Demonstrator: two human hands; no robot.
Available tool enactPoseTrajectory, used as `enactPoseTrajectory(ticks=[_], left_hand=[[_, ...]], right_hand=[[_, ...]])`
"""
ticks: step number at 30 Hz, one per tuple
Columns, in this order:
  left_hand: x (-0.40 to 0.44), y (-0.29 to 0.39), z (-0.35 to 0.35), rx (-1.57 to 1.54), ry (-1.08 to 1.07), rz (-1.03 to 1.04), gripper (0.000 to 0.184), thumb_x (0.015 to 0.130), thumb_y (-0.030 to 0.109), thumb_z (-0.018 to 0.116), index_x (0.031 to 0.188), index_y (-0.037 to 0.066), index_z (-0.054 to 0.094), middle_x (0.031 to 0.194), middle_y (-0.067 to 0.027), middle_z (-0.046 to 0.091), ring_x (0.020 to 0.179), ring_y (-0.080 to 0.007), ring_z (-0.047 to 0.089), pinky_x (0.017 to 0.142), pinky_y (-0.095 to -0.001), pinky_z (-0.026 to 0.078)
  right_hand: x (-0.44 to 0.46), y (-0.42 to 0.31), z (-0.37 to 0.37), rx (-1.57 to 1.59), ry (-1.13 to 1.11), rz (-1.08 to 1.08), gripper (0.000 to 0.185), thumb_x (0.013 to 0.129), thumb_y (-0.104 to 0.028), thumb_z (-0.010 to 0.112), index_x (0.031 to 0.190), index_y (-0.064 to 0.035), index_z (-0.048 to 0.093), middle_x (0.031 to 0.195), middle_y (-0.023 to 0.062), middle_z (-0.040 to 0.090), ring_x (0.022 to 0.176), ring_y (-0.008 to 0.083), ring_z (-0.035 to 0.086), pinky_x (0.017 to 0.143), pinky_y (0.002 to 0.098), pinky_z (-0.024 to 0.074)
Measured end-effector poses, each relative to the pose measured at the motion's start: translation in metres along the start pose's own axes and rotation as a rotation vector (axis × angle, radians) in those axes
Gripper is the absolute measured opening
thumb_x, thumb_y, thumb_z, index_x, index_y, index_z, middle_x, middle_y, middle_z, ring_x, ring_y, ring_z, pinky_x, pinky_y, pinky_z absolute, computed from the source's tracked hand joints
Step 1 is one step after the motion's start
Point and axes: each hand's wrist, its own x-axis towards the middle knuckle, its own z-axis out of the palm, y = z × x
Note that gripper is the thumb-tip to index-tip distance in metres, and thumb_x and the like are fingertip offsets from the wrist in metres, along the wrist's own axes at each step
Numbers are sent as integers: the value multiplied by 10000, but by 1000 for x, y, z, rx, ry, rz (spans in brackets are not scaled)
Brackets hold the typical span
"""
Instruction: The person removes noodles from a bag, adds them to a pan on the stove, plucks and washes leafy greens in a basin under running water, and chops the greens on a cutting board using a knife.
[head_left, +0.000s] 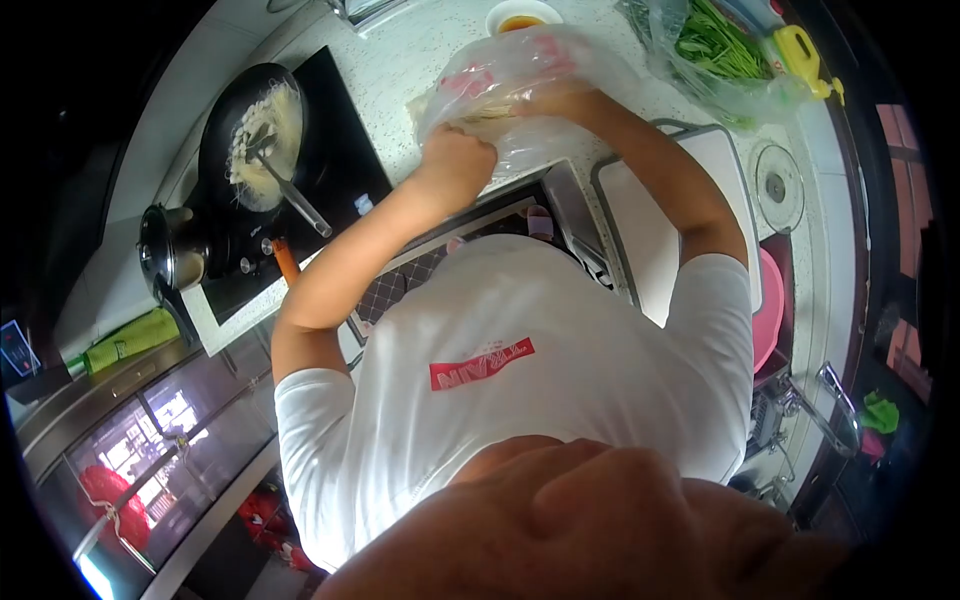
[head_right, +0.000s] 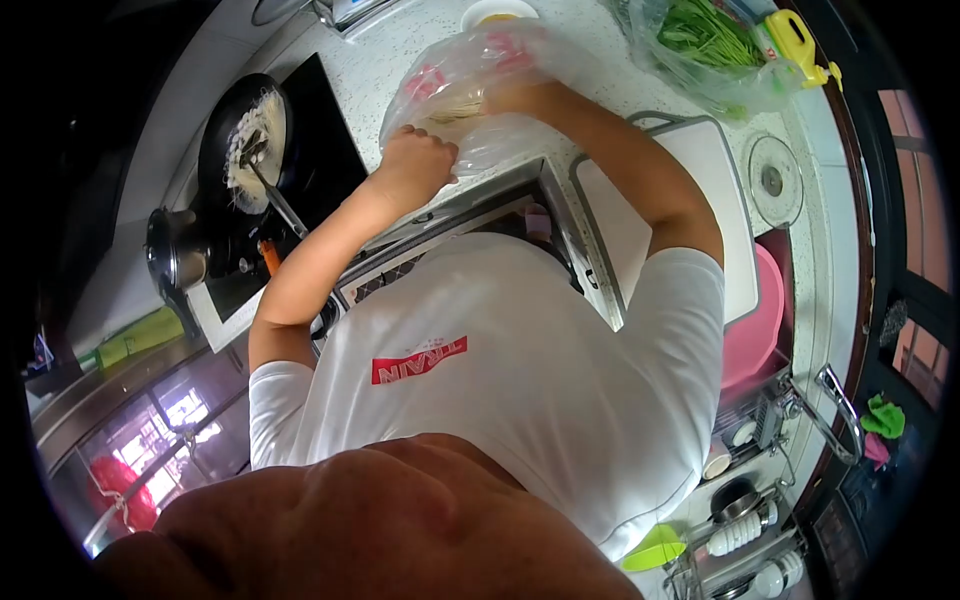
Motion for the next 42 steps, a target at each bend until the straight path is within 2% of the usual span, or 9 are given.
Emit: enactPoseTrajectory(ticks=[5,9,15,22,28,33,36,38,42], left_hand=[[4,3,-4,22,113,-75,284,739,351,670,828,81,665,790,-95,661,834,-255,625,804,-353,439],[-7,-4,-9,1,90,-124,295,748,347,668,868,77,662,814,-103,665,841,-264,629,809,-357,440],[-18,-15,-13,-35,76,-129,445,744,452,655,933,49,651,835,-141,661,847,-292,633,790,-376,454],[-15,-29,-29,-337,76,-191,642,764,570,597,1001,-27,615,855,-202,647,856,-346,625,762,-421,479],[33,-57,8,-689,568,-382,595,759,452,672,1053,-59,594,892,-221,649,888,-345,626,798,-409,473],[54,-64,11,-718,530,-474,540,711,391,726,972,-70,620,896,-243,642,907,-343,622,811,-383,480],[58,-68,11,-772,545,-438,431,706,339,717,890,-46,652,861,-235,646,893,-345,624,811,-370,485],[58,-68,12,-724,584,-388,331,708,277,694,847,-21,671,832,-218,651,860,-345,628,800,-370,487],[54,-67,15,-573,577,-352,206,715,151,611,834,-2,677,829,-220,644,809,-357,624,775,-394,488]], right_hand=[[41,-9,30,74,23,-127,401,776,-267,606,1133,-85,588,1153,161,569,1158,287,465,959,392,367],[60,-38,29,12,-161,99,482,818,-391,551,1255,-191,518,1274,79,519,1234,274,404,1002,405,329],[50,-76,-5,21,-218,115,564,799,-440,546,1298,-187,479,1403,57,384,1313,247,299,1070,410,219],[27,-21,-25,-24,-107,117,667,781,-507,552,1356,-213,383,1459,35,254,1350,247,197,1091,425,151],[20,-1,-25,-3,-28,145,762,766,-563,556,1405,-236,302,1506,16,143,1382,247,110,1109,437,92],[7,10,-17,225,112,-61,790,759,-592,556,1410,-228,297,1515,14,119,1385,226,109,1113,434,91],[6,-32,-34,26,-242,216,716,821,-542,507,1413,-203,289,1504,29,168,1377,216,153,1113,424,104],[3,-28,-31,52,-268,278,631,872,-465,455,1412,-186,285,1489,45,213,1369,220,183,1111,422,119],[-25,-13,-22,-70,215,-34,508,922,-287,400,1396,-129,308,1485,68,227,1366,230,202,1102,386,184]])
